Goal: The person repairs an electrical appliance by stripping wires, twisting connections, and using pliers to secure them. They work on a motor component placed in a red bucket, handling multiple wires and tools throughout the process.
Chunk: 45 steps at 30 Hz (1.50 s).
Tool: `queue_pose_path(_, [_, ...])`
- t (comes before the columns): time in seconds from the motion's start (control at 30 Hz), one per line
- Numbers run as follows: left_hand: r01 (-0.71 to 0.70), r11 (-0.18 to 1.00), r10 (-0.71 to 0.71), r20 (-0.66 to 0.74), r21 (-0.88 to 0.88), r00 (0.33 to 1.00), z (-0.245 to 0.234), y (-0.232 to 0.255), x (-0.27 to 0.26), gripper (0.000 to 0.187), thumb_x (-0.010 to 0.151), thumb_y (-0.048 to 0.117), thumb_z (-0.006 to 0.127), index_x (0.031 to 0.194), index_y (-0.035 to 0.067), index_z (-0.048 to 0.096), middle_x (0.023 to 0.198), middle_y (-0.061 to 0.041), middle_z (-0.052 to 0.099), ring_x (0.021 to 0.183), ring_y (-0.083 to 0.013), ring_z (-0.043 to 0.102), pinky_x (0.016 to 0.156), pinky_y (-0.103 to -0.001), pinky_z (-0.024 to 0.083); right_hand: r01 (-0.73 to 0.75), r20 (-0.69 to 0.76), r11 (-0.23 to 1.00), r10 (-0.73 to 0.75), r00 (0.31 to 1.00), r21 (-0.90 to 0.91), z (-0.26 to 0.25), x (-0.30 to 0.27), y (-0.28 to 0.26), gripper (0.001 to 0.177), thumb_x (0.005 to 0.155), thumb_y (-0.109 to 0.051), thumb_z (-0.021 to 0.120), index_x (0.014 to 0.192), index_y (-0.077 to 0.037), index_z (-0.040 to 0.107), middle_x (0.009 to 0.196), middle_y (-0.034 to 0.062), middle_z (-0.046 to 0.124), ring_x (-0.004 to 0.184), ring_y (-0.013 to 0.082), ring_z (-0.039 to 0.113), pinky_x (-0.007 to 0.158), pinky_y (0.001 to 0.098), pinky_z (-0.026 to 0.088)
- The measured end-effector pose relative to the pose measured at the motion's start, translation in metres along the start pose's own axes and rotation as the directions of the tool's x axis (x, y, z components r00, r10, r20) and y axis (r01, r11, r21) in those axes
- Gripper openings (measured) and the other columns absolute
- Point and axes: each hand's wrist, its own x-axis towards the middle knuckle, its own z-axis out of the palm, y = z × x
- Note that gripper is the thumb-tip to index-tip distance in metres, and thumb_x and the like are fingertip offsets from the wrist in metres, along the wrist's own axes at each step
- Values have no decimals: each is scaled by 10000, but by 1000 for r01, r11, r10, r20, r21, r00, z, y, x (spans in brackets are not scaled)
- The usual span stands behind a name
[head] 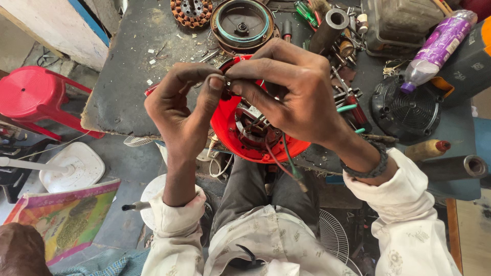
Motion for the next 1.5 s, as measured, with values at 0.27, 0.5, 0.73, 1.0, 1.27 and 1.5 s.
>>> queue_pose_path(0.27, [-6, 992, 8, -17, 123, 1000, -1, -36, 11, 198, 1108, 61, 572, 1259, -9, 679, 1270, -91, 712, 1176, -152, 668, 1082, -301, 533, 0, 122, 962, 35, 992, -275, 29, -7, 62, 163, 850, -167, 805, 978, -67, 797, 937, 139, 703, 901, 316, 700, 782, 437, 530])
queue_pose_path(0.5, [229, 960, -226, 37, -163, 973, 11, -56, 1, 232, 1105, 38, 533, 1275, -18, 680, 1275, -84, 701, 1114, -130, 639, 980, -284, 531, -185, 229, 891, 298, 927, -415, 37, -7, 72, 238, 760, -245, 806, 930, -79, 810, 860, 132, 677, 840, 357, 672, 717, 500, 500])
queue_pose_path(0.73, [118, 988, -112, 71, -99, 991, 9, -59, 2, 221, 1098, 14, 530, 1260, -29, 674, 1362, -112, 675, 1272, -174, 637, 1137, -311, 500, -183, 219, 899, 286, 933, -397, 39, -3, 69, 212, 786, -236, 807, 920, -72, 803, 860, 107, 687, 817, 326, 689, 697, 482, 517])
queue_pose_path(1.0, [127, 987, -120, 67, -102, 990, 10, -58, 1, 227, 1089, 2, 521, 1249, -23, 680, 1373, -119, 667, 1295, -188, 631, 1147, -320, 498, -178, 181, 901, 266, 947, -395, 40, -7, 66, 196, 763, -214, 809, 897, -70, 807, 843, 101, 676, 787, 308, 683, 660, 466, 514])
queue_pose_path(1.27, [118, 991, -114, 57, -62, 992, 12, -55, 0, 209, 1083, 3, 530, 1233, -18, 675, 1367, -130, 673, 1291, -199, 640, 1152, -338, 502, -59, 207, 915, 153, 966, -400, 43, -8, 69, 225, 783, -188, 812, 924, -18, 775, 915, 138, 671, 859, 362, 678, 697, 501, 512])
queue_pose_path(1.5, [125, 992, -125, 41, -4, 991, 13, -51, -1, 209, 1064, 2, 520, 1202, -14, 675, 1359, -140, 680, 1260, -199, 651, 1119, -337, 517, -20, 202, 913, 112, 973, -408, 48, -9, 67, 207, 788, -153, 820, 927, -14, 754, 940, 138, 681, 874, 372, 685, 717, 504, 520])
